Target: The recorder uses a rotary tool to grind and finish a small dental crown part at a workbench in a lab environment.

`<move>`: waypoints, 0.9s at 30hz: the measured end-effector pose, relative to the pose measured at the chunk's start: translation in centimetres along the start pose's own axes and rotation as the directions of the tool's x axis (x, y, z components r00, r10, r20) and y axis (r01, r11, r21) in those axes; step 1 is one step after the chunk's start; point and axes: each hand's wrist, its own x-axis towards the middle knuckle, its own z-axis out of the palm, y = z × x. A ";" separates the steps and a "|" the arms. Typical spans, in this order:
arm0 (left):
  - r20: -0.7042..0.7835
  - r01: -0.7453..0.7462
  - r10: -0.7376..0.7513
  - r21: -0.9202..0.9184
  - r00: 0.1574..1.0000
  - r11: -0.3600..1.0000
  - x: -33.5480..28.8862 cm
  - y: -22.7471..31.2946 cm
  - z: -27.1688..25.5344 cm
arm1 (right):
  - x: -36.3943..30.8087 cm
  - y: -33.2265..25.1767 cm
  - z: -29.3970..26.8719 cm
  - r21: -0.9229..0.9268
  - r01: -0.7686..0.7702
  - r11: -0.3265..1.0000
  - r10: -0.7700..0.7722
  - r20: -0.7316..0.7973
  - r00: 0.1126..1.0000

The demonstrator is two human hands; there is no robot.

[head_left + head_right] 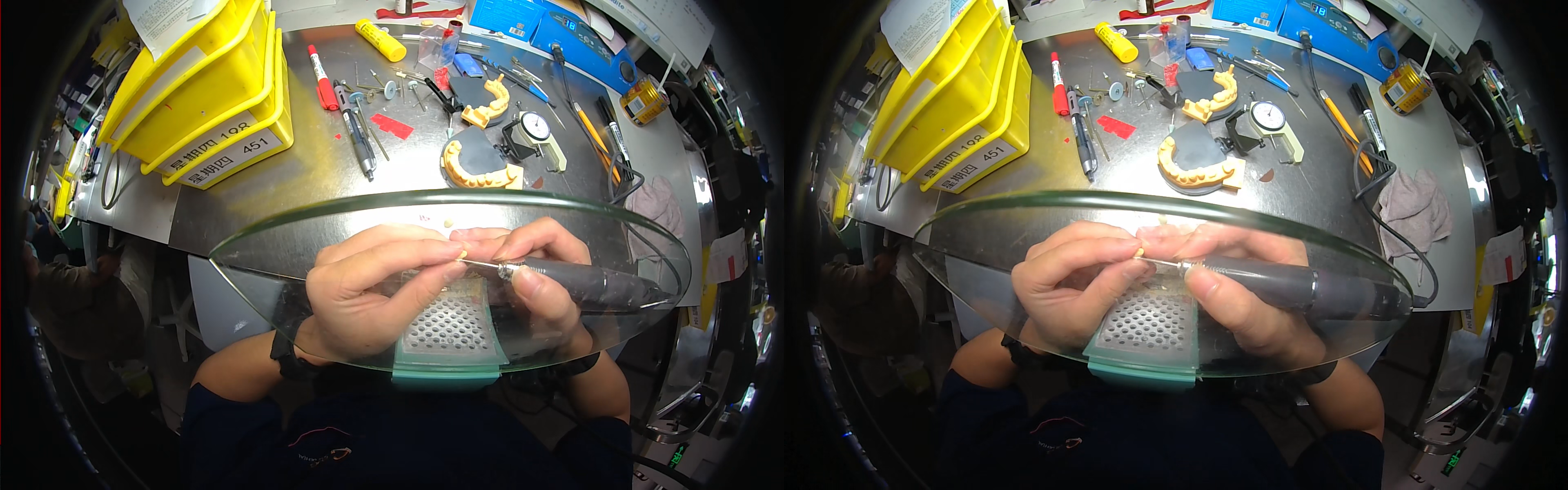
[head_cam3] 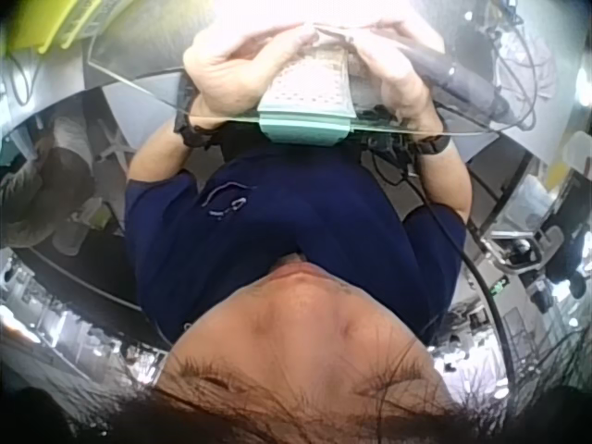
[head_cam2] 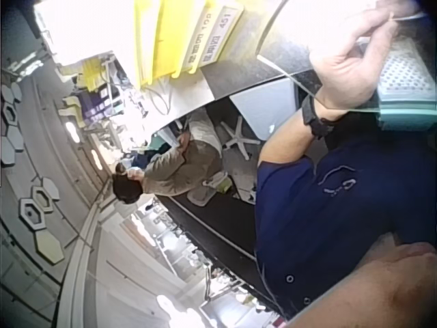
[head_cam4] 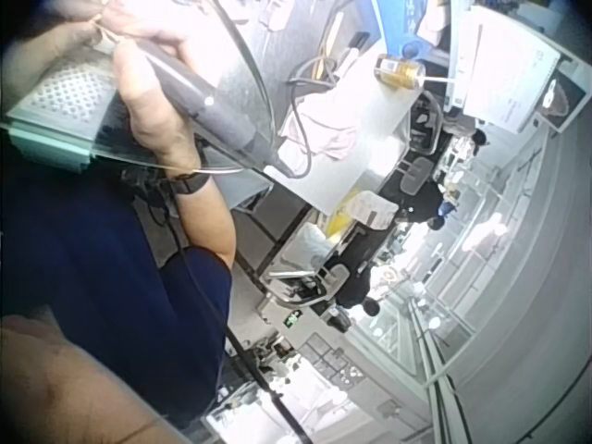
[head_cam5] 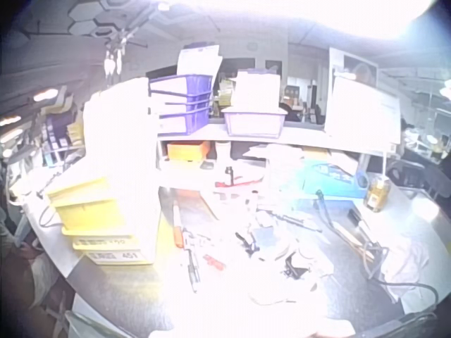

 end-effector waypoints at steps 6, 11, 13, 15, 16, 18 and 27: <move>-0.005 0.005 -0.005 -0.008 1.000 1.000 0.0 0.0 0.1 | 0.0 -0.2 0.0 -0.026 0.007 1.000 -0.006 0.018 1.000; 0.000 0.003 -0.003 0.000 1.000 1.000 0.0 0.0 0.0 | 0.0 -0.1 -0.1 -0.058 0.019 0.998 -0.017 0.035 0.999; -0.004 0.000 0.000 0.003 1.000 1.000 -0.1 -0.1 0.0 | 0.0 -0.2 -0.1 -0.052 0.015 0.999 -0.013 0.033 0.999; -0.006 0.014 -0.014 -0.006 1.000 1.000 -0.1 0.0 0.0 | 0.0 -0.1 -0.1 -0.046 0.011 0.999 -0.009 0.032 0.999; -0.009 0.027 -0.027 -0.014 1.000 1.000 -0.1 0.1 0.1 | 0.0 0.0 0.0 -0.016 0.005 1.000 -0.005 0.019 1.000; -0.009 0.017 -0.017 -0.006 1.000 1.000 0.0 0.1 0.1 | 0.0 -0.1 0.0 0.014 -0.001 1.000 0.001 0.008 1.000; -0.018 0.009 -0.009 -0.005 1.000 1.000 -0.2 0.0 0.1 | -0.1 -0.2 0.1 -0.022 0.012 1.000 -0.011 0.021 1.000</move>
